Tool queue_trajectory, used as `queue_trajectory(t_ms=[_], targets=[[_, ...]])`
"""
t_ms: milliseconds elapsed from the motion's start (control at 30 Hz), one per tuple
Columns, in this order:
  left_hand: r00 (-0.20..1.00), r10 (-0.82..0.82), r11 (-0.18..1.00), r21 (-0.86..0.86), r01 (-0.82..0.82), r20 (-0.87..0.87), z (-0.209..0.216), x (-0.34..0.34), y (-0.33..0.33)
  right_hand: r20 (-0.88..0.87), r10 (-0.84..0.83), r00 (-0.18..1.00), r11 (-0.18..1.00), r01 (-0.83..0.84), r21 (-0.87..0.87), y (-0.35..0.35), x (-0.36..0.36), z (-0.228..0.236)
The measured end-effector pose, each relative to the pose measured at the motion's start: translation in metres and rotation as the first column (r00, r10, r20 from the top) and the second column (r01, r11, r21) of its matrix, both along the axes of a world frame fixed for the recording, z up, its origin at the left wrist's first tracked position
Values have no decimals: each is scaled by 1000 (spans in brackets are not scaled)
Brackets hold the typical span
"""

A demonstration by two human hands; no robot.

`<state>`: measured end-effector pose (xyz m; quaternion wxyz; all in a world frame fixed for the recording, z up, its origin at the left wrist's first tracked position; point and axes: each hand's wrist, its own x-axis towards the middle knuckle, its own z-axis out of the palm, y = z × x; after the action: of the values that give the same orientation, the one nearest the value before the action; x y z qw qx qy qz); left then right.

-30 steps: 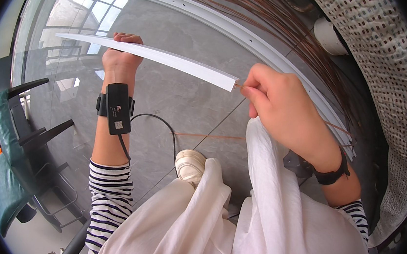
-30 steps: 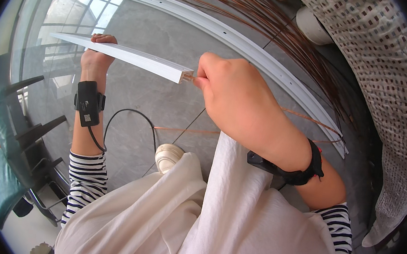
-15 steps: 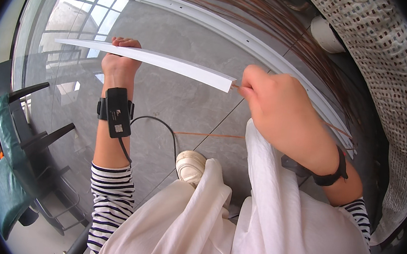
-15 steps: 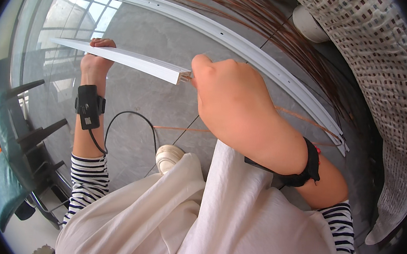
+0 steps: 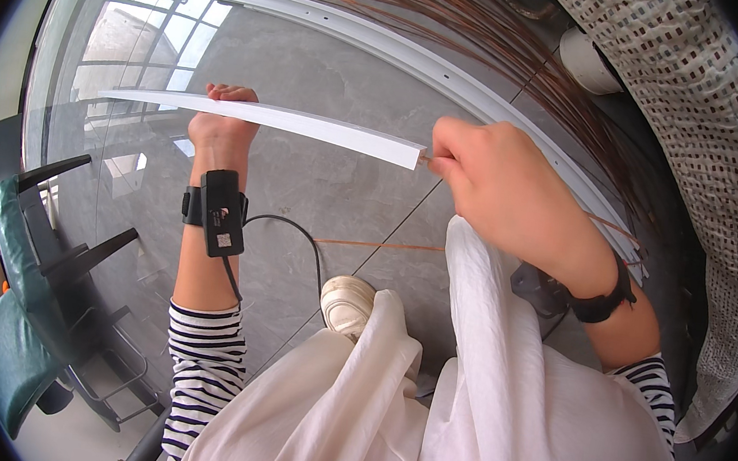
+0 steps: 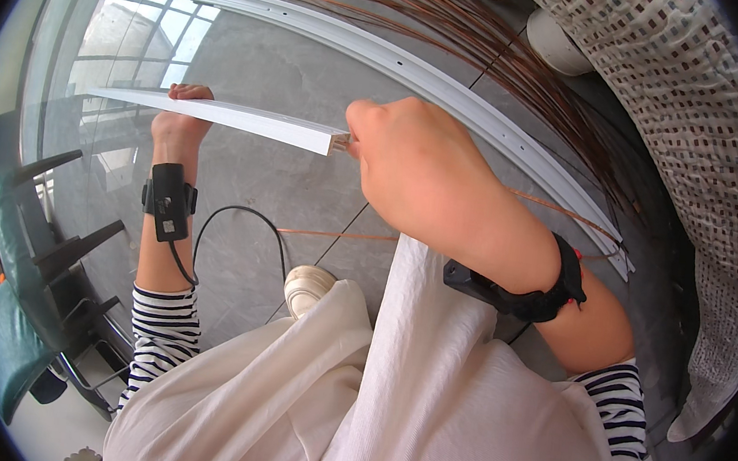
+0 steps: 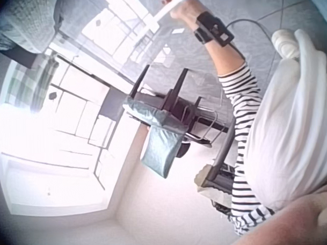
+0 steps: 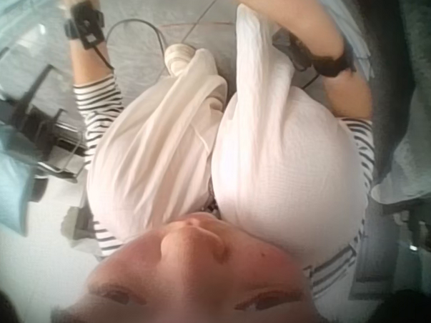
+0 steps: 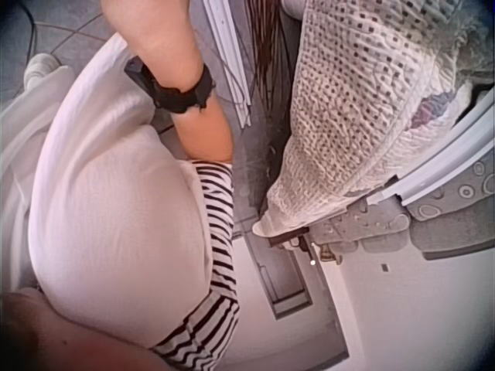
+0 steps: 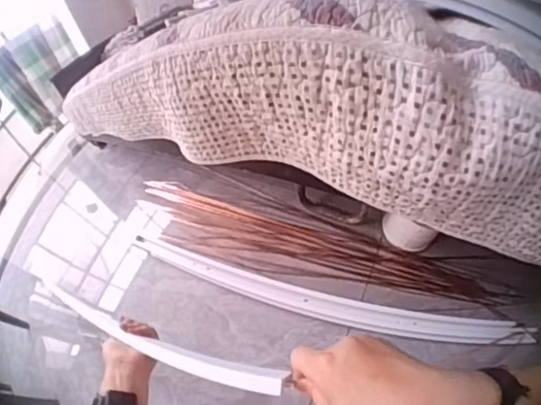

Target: The person sits on the floor and assembles a curtain rod by inserting copper rods into white plastic channels. They handle multiple white plastic pieces and copper rods, aligning and inserting them one by one.

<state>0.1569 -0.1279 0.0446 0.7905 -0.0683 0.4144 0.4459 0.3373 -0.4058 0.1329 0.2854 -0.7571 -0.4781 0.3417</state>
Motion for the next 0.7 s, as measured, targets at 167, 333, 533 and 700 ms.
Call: queue_trajectory(t_ms=[167,333,533,700], targets=[[1000,8,1000,-6,-8,7,-4,-3,-5,-61,-6,998,1000,7,17,2,2,-8],[1000,16,1000,-5,-16,-13,-7,-1,-8,-231,-61,971,983,19,-180,9,8,-6],[987,29,1000,7,-29,-158,-12,0,-7,-366,-113,924,959,6,-283,12,11,-3],[940,73,997,52,-59,-334,-18,-8,10,-278,-62,959,966,-12,-259,-26,32,17]])
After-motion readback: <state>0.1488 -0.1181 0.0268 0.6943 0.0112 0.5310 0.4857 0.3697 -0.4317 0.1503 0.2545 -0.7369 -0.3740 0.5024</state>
